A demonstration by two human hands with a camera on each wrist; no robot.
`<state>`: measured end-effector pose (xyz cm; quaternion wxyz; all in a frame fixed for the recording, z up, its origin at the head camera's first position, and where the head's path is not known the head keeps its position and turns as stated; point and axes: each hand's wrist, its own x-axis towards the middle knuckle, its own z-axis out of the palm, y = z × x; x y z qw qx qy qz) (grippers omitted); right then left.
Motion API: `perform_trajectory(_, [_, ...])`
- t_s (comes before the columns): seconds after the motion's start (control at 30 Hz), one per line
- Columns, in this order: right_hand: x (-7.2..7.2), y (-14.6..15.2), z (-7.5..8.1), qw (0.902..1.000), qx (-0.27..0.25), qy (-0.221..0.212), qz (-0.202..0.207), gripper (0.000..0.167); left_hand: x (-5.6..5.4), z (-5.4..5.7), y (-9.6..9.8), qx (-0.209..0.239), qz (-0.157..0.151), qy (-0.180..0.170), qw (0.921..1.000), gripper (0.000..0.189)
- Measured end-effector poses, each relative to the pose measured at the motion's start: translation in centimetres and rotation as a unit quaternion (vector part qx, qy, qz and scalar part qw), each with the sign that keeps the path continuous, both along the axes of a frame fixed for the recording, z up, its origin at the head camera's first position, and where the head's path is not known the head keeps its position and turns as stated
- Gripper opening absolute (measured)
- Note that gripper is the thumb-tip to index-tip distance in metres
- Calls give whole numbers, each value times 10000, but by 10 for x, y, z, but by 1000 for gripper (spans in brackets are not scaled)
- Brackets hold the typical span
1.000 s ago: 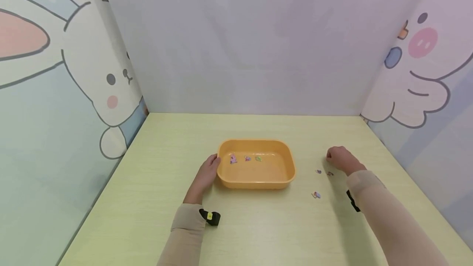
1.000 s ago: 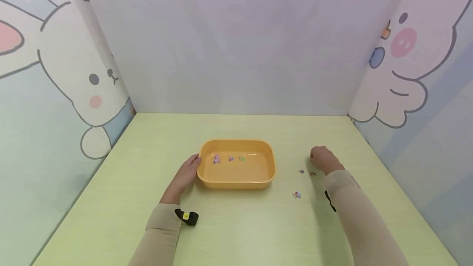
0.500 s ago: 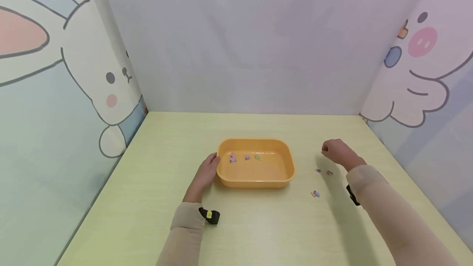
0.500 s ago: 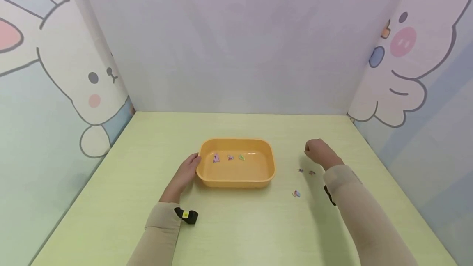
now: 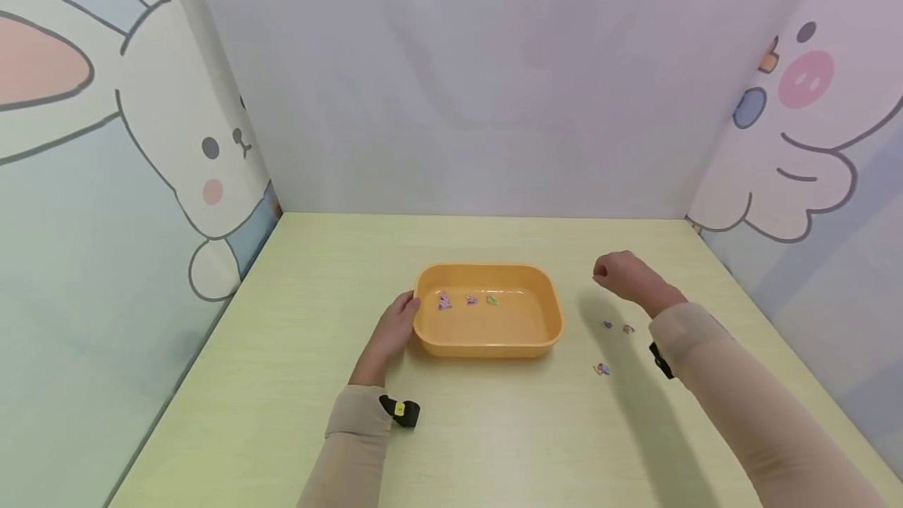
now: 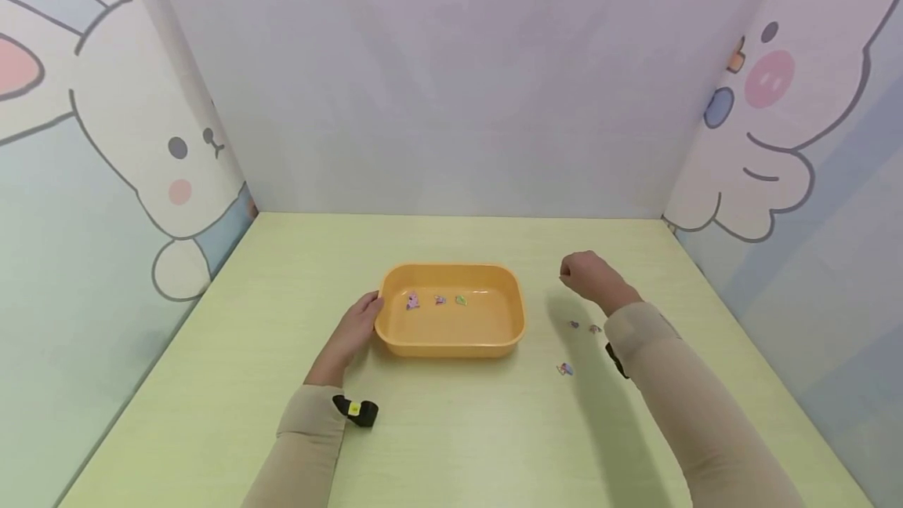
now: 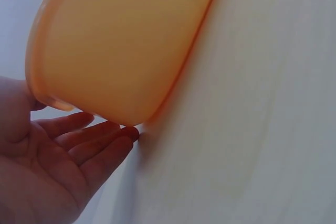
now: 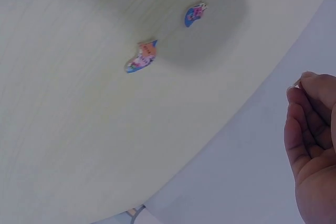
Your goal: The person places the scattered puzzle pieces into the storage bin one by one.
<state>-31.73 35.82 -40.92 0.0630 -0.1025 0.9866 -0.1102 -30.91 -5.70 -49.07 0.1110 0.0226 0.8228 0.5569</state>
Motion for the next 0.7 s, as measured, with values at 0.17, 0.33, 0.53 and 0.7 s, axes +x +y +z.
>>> perform_trajectory(0.17, [-6, -17, 7, 9999, -32, 60, 106, 11, -1, 0, 0, 19, -21, 14, 10000, 51])
perform_trajectory(0.33, [-10, -36, 14, 9997, -109, 57, 219, 9, -2, -1, -1, 77, -16, 77, 9999, 50])
perform_trajectory(0.53, [-15, -58, 20, 9995, -72, -23, 313, 10, -2, -1, -1, 99, -36, 109, 9999, 50])
perform_trajectory(0.7, [-18, -77, 23, 9991, -34, -128, 411, 11, -1, -1, -1, 131, -42, 90, 9999, 50])
